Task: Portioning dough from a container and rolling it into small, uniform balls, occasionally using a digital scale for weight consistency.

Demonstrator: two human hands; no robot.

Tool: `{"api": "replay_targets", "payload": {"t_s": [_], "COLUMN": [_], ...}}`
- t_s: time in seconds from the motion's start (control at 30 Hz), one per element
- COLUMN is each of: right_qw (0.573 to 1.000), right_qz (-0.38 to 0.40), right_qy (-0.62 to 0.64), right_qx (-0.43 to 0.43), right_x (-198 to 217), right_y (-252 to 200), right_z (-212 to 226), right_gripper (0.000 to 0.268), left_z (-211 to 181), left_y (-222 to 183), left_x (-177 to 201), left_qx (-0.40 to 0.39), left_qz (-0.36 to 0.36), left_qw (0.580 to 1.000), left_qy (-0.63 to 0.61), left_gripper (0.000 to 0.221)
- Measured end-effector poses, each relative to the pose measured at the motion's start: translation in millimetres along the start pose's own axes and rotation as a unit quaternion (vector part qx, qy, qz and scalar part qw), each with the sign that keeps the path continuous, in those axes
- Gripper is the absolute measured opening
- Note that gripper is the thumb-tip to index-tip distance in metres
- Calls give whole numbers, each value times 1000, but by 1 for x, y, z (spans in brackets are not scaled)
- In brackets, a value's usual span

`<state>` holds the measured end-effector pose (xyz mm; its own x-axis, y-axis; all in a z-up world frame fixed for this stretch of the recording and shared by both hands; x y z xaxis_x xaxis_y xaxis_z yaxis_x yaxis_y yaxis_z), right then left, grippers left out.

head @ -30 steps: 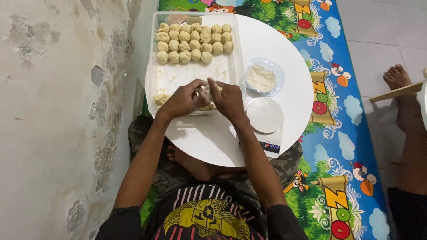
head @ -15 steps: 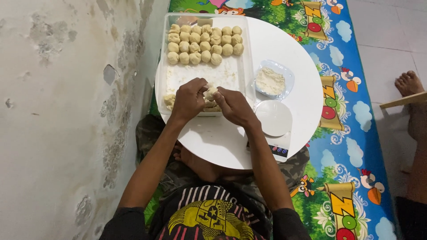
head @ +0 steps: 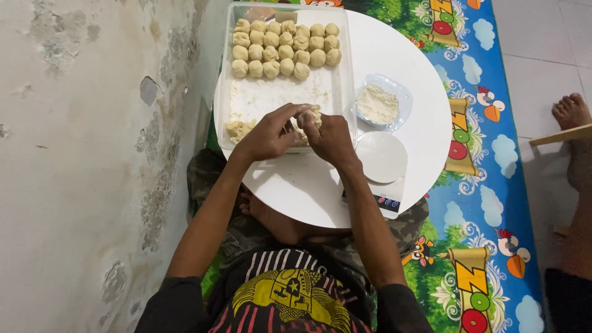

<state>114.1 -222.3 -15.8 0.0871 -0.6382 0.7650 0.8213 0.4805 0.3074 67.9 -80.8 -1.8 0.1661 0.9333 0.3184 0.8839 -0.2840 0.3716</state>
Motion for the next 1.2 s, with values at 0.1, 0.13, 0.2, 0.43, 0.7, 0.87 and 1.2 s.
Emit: {"api": "replay_targets", "payload": {"t_s": [0.1, 0.13, 0.2, 0.43, 0.7, 0.87, 1.2], "right_qw": [1000, 1000, 998, 987, 1000, 1000, 993], "right_qz": [-6, -6, 42, 160, 18, -24, 108], "right_qy": [-11, -10, 25, 1, -8, -13, 9], "right_qx": [-26, -24, -31, -1, -11, -1, 45], "right_x": [-2, 1, 3, -12, -13, -4, -10], "right_y": [-1, 2, 4, 2, 1, -6, -3], "right_z": [-7, -2, 6, 6, -17, -14, 6], "right_gripper": [73, 73, 70, 64, 61, 59, 79], "left_z": [-10, -13, -20, 36, -6, -10, 2], "left_y": [4, 5, 4, 0, 2, -1, -2], "left_x": [-1, 1, 5, 16, 4, -2, 15], "left_qx": [-67, -67, -77, -38, 8, 15, -80], "left_qz": [-41, -42, -78, -156, -83, -34, -168], "left_qw": [995, 994, 986, 969, 985, 997, 974], "left_qy": [68, 69, 123, 186, 149, 64, 132], "left_gripper": [47, 47, 34, 16, 24, 48, 23]}}
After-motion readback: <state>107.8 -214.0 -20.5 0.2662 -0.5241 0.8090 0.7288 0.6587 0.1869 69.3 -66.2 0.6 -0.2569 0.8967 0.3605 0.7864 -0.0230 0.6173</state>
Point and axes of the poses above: each hand's wrist, its own y-axis towards the middle knuckle, its own x-axis out of the back of the hand, z = x × y, the point moved 6 cm from there along y, towards the middle knuckle, and after that the axes turned 2 degrees about -y, right-handed, at the moved point
